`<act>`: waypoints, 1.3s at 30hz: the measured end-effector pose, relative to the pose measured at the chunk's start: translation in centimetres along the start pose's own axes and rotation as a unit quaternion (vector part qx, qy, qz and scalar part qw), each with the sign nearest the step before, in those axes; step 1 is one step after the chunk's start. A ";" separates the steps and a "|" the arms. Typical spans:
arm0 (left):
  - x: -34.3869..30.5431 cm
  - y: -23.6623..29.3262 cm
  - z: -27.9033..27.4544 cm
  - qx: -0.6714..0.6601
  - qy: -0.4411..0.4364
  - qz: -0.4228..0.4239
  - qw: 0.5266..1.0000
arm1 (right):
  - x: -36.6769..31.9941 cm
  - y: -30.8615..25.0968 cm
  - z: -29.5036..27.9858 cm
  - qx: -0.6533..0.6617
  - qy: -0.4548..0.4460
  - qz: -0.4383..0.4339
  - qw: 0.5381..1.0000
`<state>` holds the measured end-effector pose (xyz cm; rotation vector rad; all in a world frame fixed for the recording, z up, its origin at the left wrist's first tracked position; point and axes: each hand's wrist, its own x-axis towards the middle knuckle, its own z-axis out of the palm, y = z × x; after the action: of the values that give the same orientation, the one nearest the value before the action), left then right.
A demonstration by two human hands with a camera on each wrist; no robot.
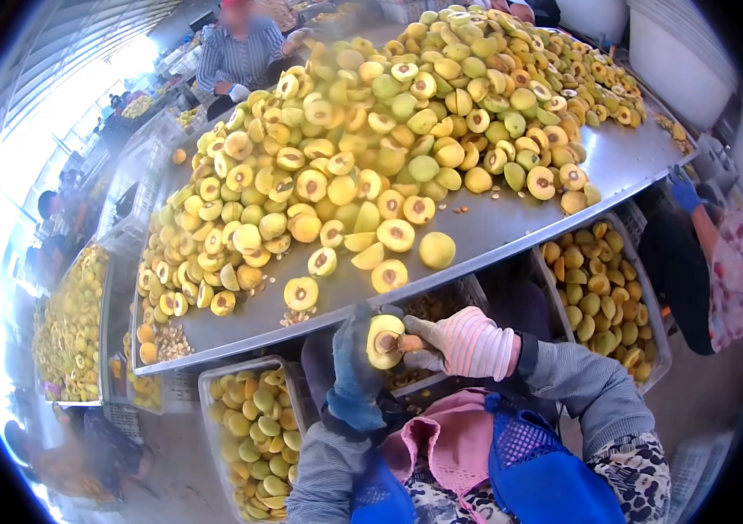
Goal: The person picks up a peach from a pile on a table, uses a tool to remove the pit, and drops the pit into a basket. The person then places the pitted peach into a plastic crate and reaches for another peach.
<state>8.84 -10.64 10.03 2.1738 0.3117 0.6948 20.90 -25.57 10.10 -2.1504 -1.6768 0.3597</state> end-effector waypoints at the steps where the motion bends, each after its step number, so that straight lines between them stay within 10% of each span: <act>1: -0.1 -0.4 0.1 0.010 -0.012 0.017 1.000 | 0.1 0.1 -0.3 -0.009 -0.033 0.008 0.999; 9: -0.9 -3.4 1.3 -0.067 -0.038 0.035 0.996 | -0.3 1.0 -0.3 0.027 -0.047 0.002 0.999; 15: -0.6 -2.1 1.5 -0.083 0.172 -0.005 0.982 | -0.7 0.1 1.2 0.270 0.147 0.050 0.950; 17: 0.0 -2.5 1.8 -0.438 0.167 -0.156 0.869 | -1.3 -0.7 2.0 0.264 0.119 0.095 0.952; 22: -0.5 -1.5 1.1 -0.089 0.097 0.008 0.991 | -1.4 -0.7 4.2 0.289 0.127 0.103 0.943; 26: -0.3 0.8 1.7 -0.465 0.106 -0.111 0.872 | -1.4 -1.0 3.9 0.255 0.127 0.105 0.953; 31: -0.9 -0.2 2.1 -0.115 0.144 0.020 0.983 | -1.1 -1.5 3.0 0.191 0.089 0.130 0.969; 39: -1.3 -1.0 3.1 -0.080 0.151 -0.035 0.985 | -0.6 -0.2 4.5 0.212 0.078 0.105 0.968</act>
<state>9.59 -12.55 7.13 1.8959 0.4710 0.9784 18.63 -25.49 6.11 -1.9730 -1.1626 0.5396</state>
